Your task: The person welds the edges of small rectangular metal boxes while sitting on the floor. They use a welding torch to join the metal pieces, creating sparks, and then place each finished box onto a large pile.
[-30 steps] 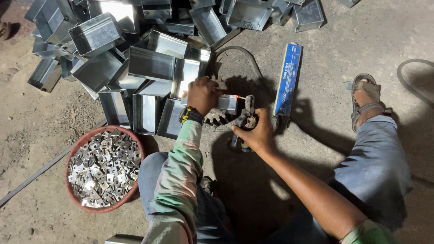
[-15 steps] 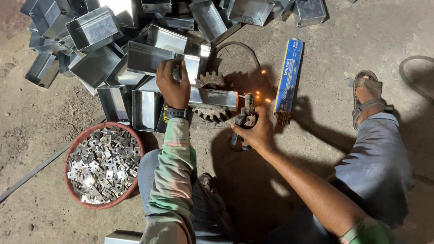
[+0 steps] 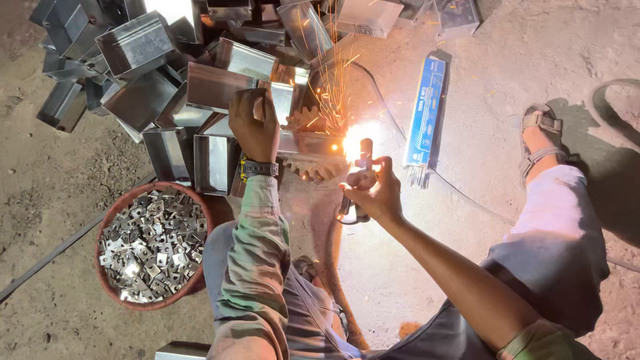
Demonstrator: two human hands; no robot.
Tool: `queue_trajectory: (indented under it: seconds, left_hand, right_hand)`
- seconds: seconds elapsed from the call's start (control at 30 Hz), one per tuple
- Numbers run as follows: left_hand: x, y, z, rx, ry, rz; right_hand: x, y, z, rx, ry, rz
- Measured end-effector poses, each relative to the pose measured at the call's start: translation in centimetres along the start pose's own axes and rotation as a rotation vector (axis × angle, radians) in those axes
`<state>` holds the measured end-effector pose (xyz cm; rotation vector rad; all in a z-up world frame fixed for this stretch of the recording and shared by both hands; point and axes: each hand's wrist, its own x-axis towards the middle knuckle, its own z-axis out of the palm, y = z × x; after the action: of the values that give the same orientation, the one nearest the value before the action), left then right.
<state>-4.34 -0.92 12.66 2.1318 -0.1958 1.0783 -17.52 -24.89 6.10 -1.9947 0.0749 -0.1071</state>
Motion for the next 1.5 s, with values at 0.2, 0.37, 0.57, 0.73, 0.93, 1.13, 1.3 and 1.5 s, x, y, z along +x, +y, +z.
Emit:
queue_trajectory:
  seconds: [0.2,0.37,0.57,0.73,0.93,1.13,1.3,1.5]
  left_hand:
    - [-0.2,0.1,0.0,-0.044,-0.017,-0.057]
    - [-0.3,-0.7,0.3,0.026,-0.028,-0.016]
    - [-0.7,-2.0,0.4,0.071,-0.281,0.004]
    - [-2.7,-3.5,1.8,0.070,-0.599,0.128]
    - [-6.9,-4.6,4.8,0.487,-0.998,0.124]
    - [-8.3,-4.4,5.3,0.483,-0.986,0.133]
    - [-7.2,-2.5,3.0,0.575,-1.138,0.177]
    - [4.5,-3.6,1.4,0.867,-1.211,0.204]
  right_hand:
    - [-0.1,0.7,0.1,0.079,0.041,-0.122]
    - [0.6,0.5,0.0,-0.096,0.131,-0.071]
    - [2.8,-1.3,-3.3,0.256,0.356,-0.133]
    - [4.4,-2.5,-8.8,0.784,0.446,0.198]
    - [5.0,-3.9,-12.7,1.041,0.318,0.307]
    - [4.4,-4.2,-13.4,0.968,0.245,0.180]
    - [4.6,-4.7,-13.9,0.957,0.283,0.158]
    - [5.0,-5.6,-14.2,0.931,0.381,0.278]
